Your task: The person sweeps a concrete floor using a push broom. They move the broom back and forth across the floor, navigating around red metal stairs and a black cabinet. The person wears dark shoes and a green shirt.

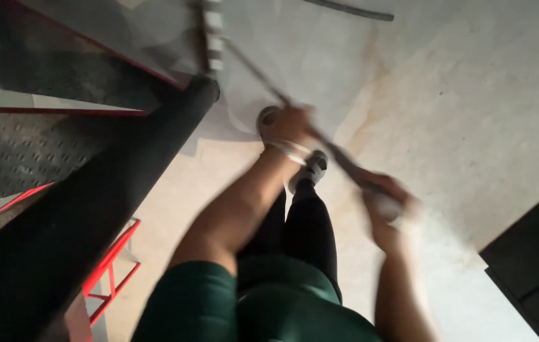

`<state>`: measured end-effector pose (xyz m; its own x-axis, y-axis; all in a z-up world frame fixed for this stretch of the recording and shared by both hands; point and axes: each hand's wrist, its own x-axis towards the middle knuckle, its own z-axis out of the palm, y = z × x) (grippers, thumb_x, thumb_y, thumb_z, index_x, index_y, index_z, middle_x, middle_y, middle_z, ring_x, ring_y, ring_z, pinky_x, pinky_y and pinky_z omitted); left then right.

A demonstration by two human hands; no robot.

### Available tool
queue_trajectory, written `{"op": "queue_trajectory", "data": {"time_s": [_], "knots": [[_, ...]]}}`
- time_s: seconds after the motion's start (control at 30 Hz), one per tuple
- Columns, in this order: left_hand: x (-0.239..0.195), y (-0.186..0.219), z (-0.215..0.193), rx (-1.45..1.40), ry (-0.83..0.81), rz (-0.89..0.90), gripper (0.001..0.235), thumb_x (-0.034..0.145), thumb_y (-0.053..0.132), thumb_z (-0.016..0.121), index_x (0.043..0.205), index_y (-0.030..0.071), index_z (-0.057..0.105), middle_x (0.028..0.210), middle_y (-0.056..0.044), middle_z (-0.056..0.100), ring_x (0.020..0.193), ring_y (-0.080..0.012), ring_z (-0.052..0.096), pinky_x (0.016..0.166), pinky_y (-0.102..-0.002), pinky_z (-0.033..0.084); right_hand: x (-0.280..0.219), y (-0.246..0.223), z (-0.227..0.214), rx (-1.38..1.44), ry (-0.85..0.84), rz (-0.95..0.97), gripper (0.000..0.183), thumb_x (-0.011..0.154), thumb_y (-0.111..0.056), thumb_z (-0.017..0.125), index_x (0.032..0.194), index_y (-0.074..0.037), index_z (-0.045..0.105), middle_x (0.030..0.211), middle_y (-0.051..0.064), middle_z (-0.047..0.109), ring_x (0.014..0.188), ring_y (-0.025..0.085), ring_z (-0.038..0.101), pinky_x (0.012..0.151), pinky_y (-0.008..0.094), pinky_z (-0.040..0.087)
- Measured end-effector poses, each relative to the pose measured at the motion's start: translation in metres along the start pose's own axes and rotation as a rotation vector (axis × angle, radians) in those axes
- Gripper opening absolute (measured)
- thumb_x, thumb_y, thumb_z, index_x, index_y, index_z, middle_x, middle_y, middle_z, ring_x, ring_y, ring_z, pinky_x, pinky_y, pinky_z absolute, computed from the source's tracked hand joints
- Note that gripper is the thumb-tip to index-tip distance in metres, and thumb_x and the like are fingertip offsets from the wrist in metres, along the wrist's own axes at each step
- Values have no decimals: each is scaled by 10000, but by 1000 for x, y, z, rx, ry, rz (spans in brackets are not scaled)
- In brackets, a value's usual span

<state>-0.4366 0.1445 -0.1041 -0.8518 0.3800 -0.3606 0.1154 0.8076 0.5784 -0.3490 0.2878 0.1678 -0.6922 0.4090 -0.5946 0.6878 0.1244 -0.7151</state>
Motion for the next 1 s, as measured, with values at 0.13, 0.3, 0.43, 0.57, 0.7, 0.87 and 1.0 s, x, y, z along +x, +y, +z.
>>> {"op": "queue_trajectory", "data": {"time_s": [0.13,0.3,0.43,0.57,0.7,0.87,1.0], "knots": [[-7,137,16,-206,-287,115,344,780,394,733,1039,170,700,915,-201,667,825,-363,688,731,-486,541,-53,-59,-64,-441,276,-161,205,999,-43,755,1199,-4,739,844,127,721,670,148,665,575,273,489],[-5,172,-110,-159,-413,266,186,837,305,699,956,162,694,953,-216,653,837,-339,680,744,-481,534,-75,-125,-75,-868,66,-379,246,801,-93,787,1014,-4,702,931,208,737,854,321,750,742,398,598],[-11,129,-172,-127,-121,260,255,875,242,665,1074,86,703,837,-176,674,876,-370,679,799,-492,539,-45,-144,-73,-648,-87,-477,291,766,-121,760,1032,-38,678,1013,200,726,961,327,755,830,392,617],[22,22,-187,108,-88,-204,168,910,248,659,941,101,735,880,-171,725,832,-374,703,757,-511,549,35,-117,5,-378,-266,-510,345,827,-88,794,1152,-18,707,1136,174,737,982,282,758,821,357,597],[32,-106,-189,213,138,-295,220,882,252,798,1015,90,731,1045,-248,698,851,-413,691,721,-501,565,92,-86,118,-45,-480,-396,318,894,-64,741,1207,-23,698,1036,136,762,900,165,715,782,290,570],[50,-58,-97,63,37,-355,226,881,312,697,880,88,728,845,-163,740,838,-380,713,754,-531,548,116,-84,53,-213,-457,-415,214,952,-48,720,1164,-22,718,976,66,761,861,109,706,746,252,553],[94,84,-57,-22,-3,-149,189,889,304,619,1001,158,665,755,-92,701,771,-315,709,655,-470,553,103,-143,-53,-374,-184,-420,234,974,-25,735,1202,19,713,898,91,719,710,86,618,654,227,474]]}}
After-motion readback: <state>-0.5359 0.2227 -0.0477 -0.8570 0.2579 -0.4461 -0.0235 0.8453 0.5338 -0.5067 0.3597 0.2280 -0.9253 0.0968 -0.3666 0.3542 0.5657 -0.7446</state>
